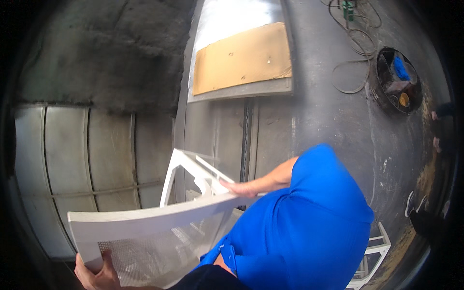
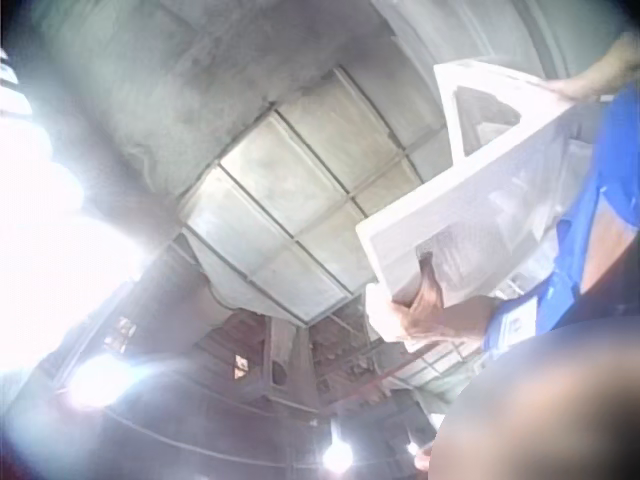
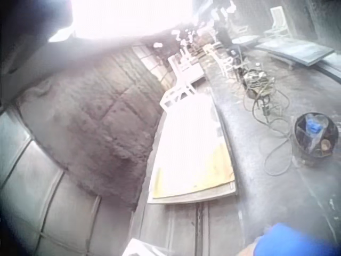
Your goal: The person spray paints white plastic chairs using a handheld spray gun. They pick up each chair, rotate it to coat all sides, and place it back on the floor. The process is repeated for several chairs in a workshop setting.
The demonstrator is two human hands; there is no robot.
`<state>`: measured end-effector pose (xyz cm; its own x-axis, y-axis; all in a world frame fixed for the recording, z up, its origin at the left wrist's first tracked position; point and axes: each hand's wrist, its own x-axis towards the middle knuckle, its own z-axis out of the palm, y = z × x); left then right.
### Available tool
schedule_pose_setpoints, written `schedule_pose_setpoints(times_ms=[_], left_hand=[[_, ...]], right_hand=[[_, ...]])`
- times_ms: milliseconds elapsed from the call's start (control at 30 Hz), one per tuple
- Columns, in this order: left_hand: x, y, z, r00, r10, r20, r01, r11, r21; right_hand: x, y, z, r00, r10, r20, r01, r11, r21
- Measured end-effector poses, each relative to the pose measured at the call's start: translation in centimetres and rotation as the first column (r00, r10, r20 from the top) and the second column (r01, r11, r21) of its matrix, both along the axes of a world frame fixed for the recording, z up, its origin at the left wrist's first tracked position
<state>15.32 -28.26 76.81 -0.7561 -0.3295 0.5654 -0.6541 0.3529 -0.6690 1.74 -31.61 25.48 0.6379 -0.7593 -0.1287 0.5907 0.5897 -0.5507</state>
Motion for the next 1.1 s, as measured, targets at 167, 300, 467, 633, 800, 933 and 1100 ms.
schedule_pose_setpoints(times_ms=[167,300,467,633,800,933,1100], left_hand=[[-4.8,-3.0,1.5,0.912,-0.36,-0.198,0.38,0.922,0.075],[-6.6,-9.0,2.2,0.83,-0.558,-0.033,0.554,0.829,-0.084],[-9.8,-22.7,2.9,0.566,-0.822,-0.064,0.809,0.569,-0.148],[-18.4,-35.8,2.9,0.319,-0.948,0.02,0.939,0.313,-0.145],[-32.7,-39.7,0.0,0.274,-0.96,-0.055,0.948,0.279,-0.151],[-42.7,-41.2,-0.3,0.272,-0.962,0.011,0.949,0.267,-0.168],[-53.2,-43.0,-2.3,0.308,-0.951,-0.02,0.942,0.308,-0.134]], right_hand=[[-11.3,-2.3,1.3,0.944,-0.323,-0.07,0.326,0.945,0.026],[-17.3,-3.9,0.9,0.794,-0.608,0.003,0.606,0.791,-0.084],[-25.1,-7.7,-0.7,0.69,-0.723,0.038,0.706,0.661,-0.253],[-32.9,-11.5,-0.7,0.587,-0.81,-0.01,0.799,0.581,-0.152],[-40.0,-14.5,1.0,0.313,-0.95,0.001,0.927,0.306,-0.217],[-47.4,-18.1,-0.7,0.309,-0.95,0.05,0.934,0.292,-0.207],[-57.9,-23.6,-2.4,0.246,-0.949,-0.197,0.946,0.279,-0.163]])
